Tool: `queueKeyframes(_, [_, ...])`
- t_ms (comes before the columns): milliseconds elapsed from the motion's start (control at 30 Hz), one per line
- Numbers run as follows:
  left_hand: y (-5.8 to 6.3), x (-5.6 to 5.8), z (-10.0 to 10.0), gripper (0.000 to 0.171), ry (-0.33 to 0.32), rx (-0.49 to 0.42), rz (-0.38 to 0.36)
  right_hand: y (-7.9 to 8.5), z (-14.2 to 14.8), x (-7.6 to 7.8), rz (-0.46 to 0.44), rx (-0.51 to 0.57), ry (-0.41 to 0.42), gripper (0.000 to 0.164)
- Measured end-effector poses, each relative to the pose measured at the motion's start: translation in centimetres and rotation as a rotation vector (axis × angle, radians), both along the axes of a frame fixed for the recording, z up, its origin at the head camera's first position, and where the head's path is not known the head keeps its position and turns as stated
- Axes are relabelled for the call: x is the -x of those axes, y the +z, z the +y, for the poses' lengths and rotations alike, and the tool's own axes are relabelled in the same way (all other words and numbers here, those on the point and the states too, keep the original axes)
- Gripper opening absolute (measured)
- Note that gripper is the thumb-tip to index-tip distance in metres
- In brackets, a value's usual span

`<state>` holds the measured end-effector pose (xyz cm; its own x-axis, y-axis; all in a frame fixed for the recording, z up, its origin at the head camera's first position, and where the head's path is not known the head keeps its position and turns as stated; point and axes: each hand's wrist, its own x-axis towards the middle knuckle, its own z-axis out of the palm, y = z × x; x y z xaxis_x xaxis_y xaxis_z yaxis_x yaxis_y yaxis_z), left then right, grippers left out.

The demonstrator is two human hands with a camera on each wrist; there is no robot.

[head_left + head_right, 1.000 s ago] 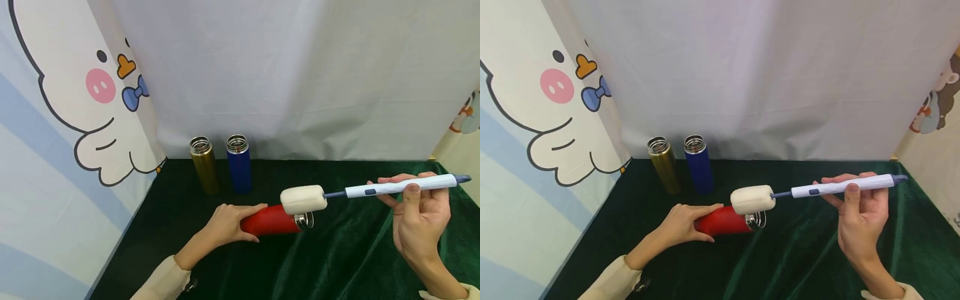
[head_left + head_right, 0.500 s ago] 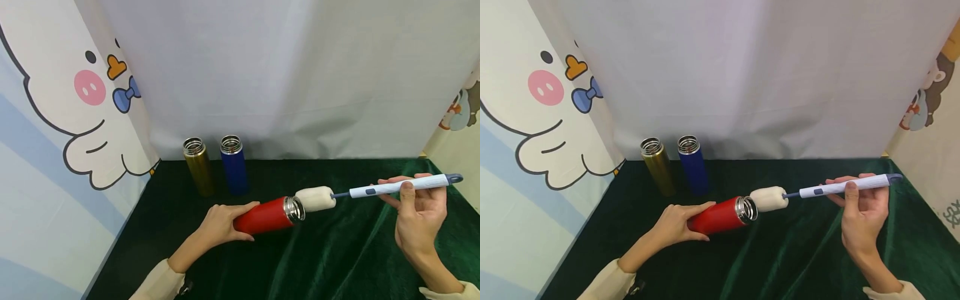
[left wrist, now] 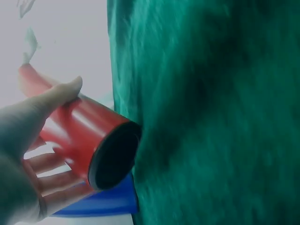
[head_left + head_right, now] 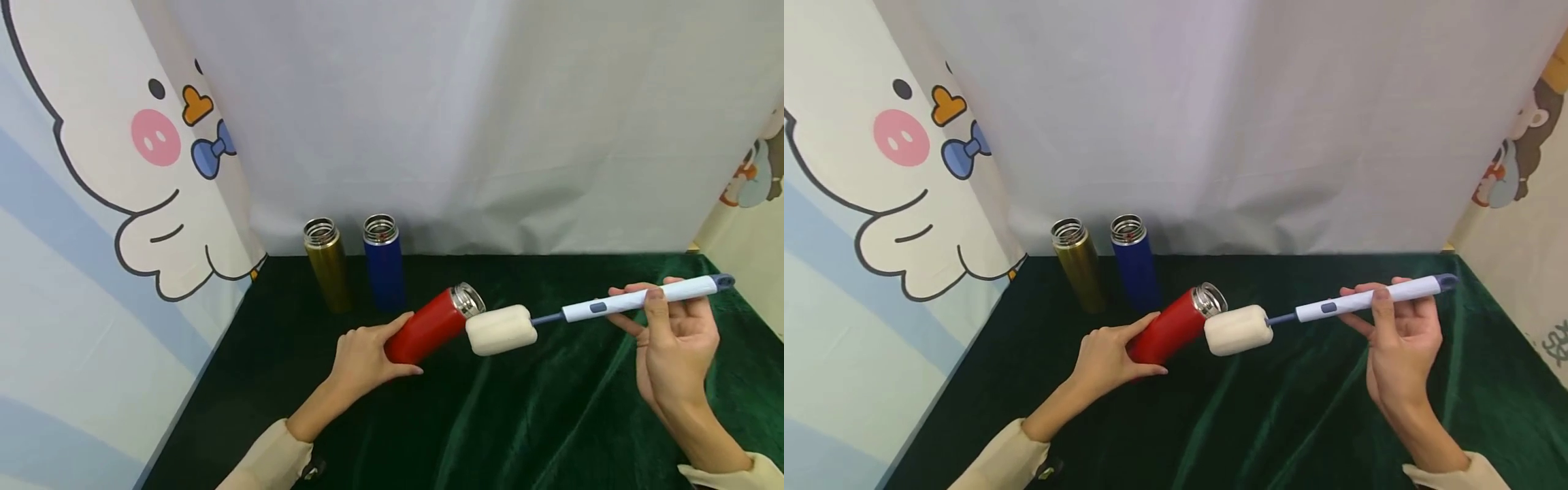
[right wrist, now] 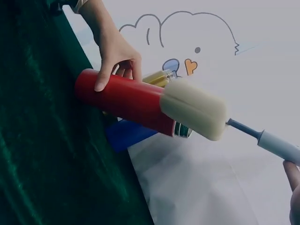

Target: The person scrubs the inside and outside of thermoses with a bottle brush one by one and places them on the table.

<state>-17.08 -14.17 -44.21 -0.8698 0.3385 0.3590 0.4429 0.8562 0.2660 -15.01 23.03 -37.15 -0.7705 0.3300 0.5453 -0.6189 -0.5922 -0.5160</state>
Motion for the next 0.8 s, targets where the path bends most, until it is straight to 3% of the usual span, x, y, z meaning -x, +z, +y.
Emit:
queueKeyframes(133, [0.0, -0.6, 0.6, 0.087, -0.03, -0.138, -0.108, 0.2, -0.3, 0.3, -0.071, 0.058, 0.043, 0.014])
queueKeyframes(267, [-0.2, -0.9, 0.8, 0.08, -0.137, -0.48, -0.366, 0.1, -0.7, 1.1, -0.174, 0.111, 0.124, 0.01])
queueKeyframes(400, [-0.2, -0.7, 1.3, 0.068, -0.241, -0.809, -0.664, -0.5, -0.7, 2.3, -0.246, 0.208, 0.32, 0.009])
queueKeyframes(500, [-0.4, -0.6, 2.0, 0.059, -0.275, -0.979, -0.817, -1.6, -0.5, 3.0, -0.318, 0.263, 0.47, 0.01])
queueKeyframes(667, [-0.9, -0.8, 2.8, 0.054, -0.275, -1.133, -0.957, -4.2, 0.3, 2.7, -0.489, 0.235, 0.648, 0.014])
queueKeyframes(800, [-0.9, -0.5, 2.9, 0.057, -0.316, -1.197, -1.0, -5.7, 1.3, 2.3, -0.6, 0.206, 0.729, 0.018])
